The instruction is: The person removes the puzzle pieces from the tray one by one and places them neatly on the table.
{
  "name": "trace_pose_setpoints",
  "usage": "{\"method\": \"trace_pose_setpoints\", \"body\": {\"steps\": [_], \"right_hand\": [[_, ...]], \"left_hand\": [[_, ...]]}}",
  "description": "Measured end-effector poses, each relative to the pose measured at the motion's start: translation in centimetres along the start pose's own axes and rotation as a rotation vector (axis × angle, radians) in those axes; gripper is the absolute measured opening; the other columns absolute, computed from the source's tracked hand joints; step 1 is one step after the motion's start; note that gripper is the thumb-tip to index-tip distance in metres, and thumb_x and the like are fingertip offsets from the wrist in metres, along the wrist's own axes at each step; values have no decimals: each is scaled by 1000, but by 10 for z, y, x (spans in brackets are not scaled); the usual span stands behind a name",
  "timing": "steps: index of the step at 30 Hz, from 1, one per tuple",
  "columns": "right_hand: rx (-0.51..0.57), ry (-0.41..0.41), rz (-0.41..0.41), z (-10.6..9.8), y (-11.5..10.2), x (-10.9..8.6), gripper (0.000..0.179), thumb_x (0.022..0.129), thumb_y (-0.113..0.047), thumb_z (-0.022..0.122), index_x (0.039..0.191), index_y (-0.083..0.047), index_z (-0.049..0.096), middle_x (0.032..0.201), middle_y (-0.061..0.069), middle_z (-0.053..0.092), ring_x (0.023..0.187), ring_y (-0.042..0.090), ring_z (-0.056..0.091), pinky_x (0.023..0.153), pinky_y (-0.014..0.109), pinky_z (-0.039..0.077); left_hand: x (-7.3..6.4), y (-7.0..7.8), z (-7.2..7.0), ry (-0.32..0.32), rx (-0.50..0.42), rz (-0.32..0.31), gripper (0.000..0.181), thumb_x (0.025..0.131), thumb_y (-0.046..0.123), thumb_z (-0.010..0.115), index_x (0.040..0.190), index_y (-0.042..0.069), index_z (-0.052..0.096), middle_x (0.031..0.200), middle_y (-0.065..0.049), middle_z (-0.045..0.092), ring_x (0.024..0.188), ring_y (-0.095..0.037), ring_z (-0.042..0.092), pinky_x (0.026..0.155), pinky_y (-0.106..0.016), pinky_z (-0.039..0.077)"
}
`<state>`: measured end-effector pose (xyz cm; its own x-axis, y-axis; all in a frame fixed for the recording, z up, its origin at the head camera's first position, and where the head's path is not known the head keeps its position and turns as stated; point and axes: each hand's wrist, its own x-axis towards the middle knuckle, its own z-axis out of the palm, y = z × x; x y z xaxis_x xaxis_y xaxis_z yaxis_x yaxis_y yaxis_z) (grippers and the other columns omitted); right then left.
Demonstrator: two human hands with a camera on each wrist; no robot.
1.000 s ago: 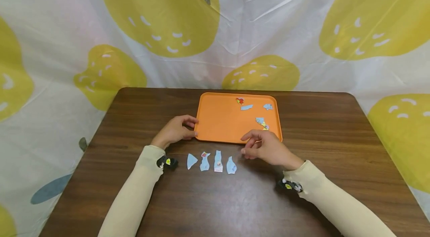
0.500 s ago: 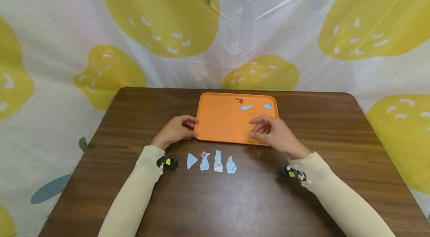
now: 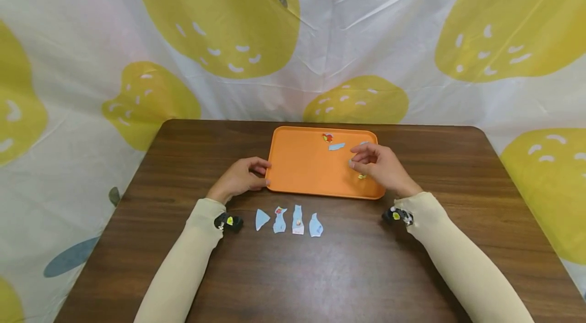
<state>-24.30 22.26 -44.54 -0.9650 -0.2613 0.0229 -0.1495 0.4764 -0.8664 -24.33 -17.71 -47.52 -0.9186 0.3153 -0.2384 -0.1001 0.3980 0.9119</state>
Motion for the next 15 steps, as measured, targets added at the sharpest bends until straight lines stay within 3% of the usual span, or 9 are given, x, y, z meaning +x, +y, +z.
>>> {"method": "trace_pose_setpoints", "body": {"steps": [8,15], "right_hand": [[-74,-26,20,-9,16,8,44,95,-23,82,132,-4,68,112,14,72,97,25,69,72,28,60],[-140,-48,22,-15,23,11,47,94,-27,84,133,-7,68,116,13,73,103,26,69,79,23,57]], "left_hand": [[0,0,0,-7,-11,-6,48,89,7,83,135,9,69,122,-17,63,97,-22,67,82,-33,64],[0,0,-1,-6,-17,-9,48,89,7,83,135,8,68,121,-16,63,97,-22,67,82,-33,64]]}}
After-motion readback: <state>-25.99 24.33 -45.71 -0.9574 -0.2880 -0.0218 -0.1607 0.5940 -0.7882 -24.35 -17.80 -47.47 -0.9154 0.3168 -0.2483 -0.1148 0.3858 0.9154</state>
